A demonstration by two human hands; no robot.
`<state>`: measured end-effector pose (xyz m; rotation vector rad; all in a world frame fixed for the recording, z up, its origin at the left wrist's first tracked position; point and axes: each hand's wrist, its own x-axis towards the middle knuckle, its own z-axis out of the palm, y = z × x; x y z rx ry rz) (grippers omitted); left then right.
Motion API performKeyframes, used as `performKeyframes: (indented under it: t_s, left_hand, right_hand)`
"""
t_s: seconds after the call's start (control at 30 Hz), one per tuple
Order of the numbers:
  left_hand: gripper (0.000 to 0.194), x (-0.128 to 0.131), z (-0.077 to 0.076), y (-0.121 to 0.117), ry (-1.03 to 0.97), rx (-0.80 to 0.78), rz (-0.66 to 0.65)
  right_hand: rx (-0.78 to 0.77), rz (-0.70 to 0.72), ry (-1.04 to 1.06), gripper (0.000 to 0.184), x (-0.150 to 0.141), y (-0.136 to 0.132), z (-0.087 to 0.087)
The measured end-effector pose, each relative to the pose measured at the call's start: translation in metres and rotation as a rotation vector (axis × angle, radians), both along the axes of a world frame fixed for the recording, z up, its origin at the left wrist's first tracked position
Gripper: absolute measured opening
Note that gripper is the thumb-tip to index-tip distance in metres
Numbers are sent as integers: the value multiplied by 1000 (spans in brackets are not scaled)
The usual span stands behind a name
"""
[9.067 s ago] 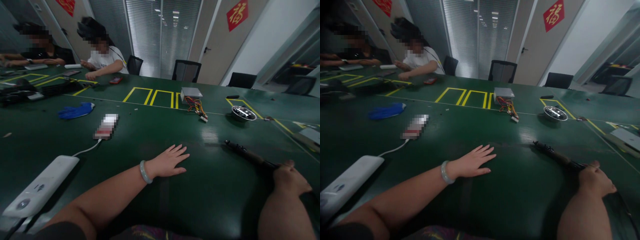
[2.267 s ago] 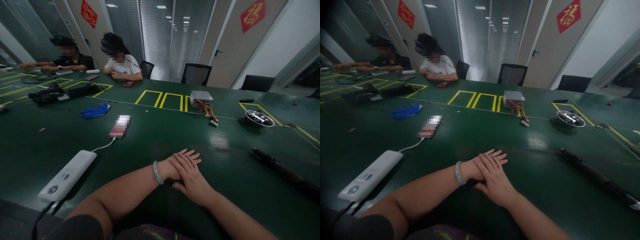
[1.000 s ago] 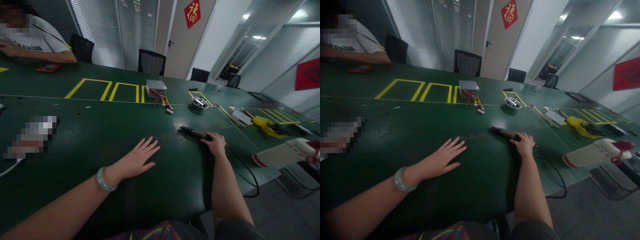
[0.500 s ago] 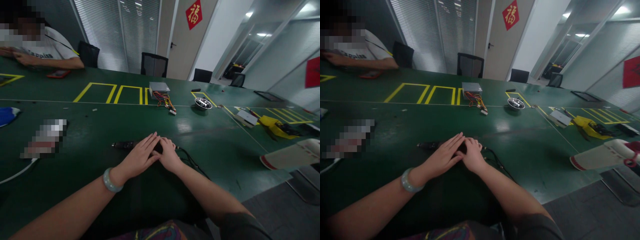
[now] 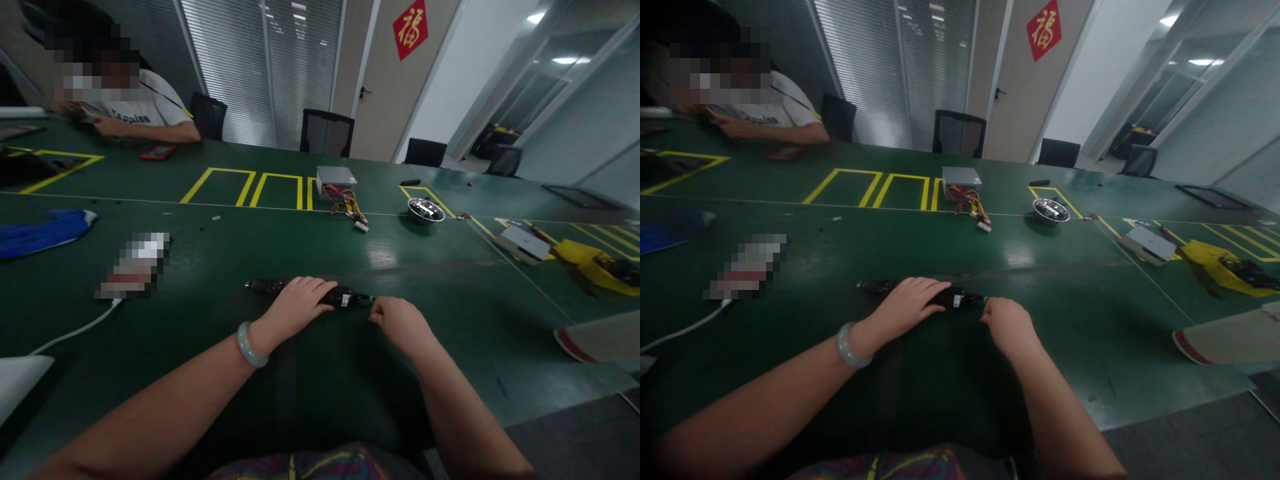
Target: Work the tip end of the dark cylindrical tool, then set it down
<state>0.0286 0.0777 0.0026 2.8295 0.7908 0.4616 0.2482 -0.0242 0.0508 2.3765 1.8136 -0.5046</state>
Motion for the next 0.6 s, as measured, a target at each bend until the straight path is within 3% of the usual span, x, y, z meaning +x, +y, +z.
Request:
performKeyframes:
  t_s: [0.13,0.27,0.37,0.47,0.6]
  left_hand:
    - [47,-10,9,1,51,-26,-17]
    - [43,-29,26,0,108,-90,-24]
    - [38,-40,36,-1,163,-128,-17]
    - [35,-43,38,-5,195,-131,-3]
    - [45,-34,36,-17,152,-62,-8]
  right_hand:
    - [40,10,-54,21,2,-6,-3]
    - [-20,40,-89,7,5,-12,-7]
    - [-6,83,-68,9,0,-13,-10]
    - [87,73,-55,12,-8,-13,-12]
    - [183,-53,-8,15,-16,-9,-13]
